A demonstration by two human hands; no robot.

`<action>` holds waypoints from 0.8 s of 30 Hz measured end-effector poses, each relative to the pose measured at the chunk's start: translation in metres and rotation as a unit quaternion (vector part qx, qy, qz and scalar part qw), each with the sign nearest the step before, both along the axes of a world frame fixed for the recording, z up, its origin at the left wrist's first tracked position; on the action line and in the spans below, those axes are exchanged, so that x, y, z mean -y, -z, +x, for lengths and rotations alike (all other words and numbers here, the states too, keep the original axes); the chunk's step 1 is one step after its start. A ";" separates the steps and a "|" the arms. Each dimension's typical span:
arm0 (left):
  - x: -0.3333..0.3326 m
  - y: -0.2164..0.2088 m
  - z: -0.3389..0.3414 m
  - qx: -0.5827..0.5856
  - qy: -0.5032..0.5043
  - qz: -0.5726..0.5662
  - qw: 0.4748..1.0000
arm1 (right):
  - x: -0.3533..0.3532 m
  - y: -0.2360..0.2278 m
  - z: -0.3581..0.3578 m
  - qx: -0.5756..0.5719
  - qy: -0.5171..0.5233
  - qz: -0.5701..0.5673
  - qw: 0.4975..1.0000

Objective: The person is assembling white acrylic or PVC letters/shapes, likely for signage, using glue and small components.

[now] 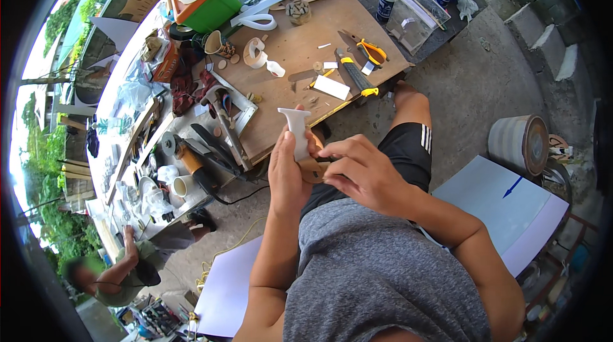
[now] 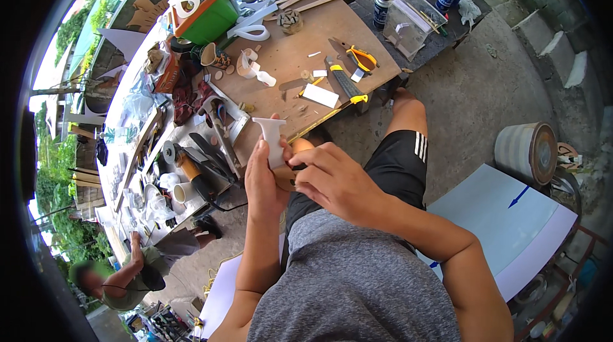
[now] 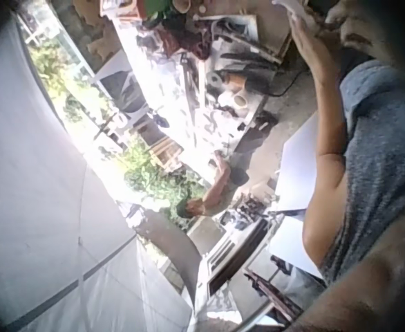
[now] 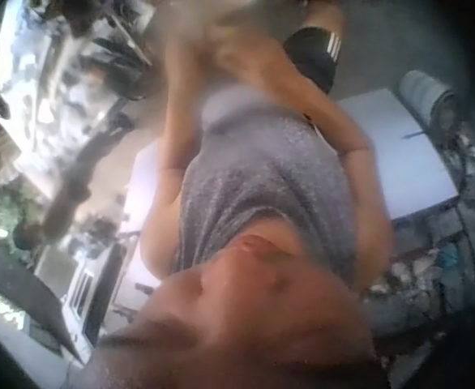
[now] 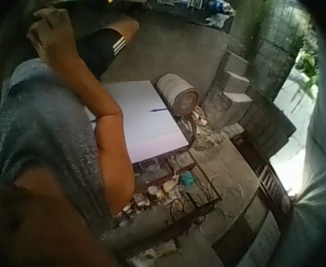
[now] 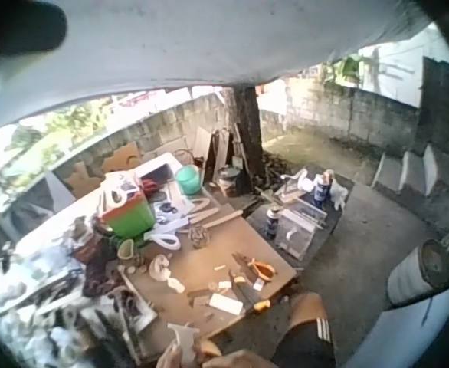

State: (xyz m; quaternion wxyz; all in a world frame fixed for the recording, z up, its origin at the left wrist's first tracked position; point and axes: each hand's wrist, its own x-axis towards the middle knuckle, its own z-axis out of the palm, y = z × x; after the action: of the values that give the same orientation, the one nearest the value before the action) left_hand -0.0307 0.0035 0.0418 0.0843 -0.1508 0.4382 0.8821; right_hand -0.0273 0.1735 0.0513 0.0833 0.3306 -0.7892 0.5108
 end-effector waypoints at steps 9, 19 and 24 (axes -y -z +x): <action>-0.012 0.004 0.007 0.034 0.038 -0.040 0.998 | 0.010 0.024 0.005 0.004 -0.002 0.009 1.000; 0.006 0.008 -0.011 -0.003 0.035 -0.039 0.999 | -0.014 0.010 0.021 -0.006 -0.087 0.008 0.996; 0.019 0.009 -0.014 0.000 0.021 -0.016 1.000 | -0.028 0.009 0.016 0.028 -0.056 0.008 0.998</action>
State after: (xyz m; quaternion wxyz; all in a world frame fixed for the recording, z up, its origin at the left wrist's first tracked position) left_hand -0.0447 -0.0155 0.0328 0.1003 -0.1432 0.4549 0.8732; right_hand -0.0117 0.2018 0.0426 0.0303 0.3604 -0.7758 0.5170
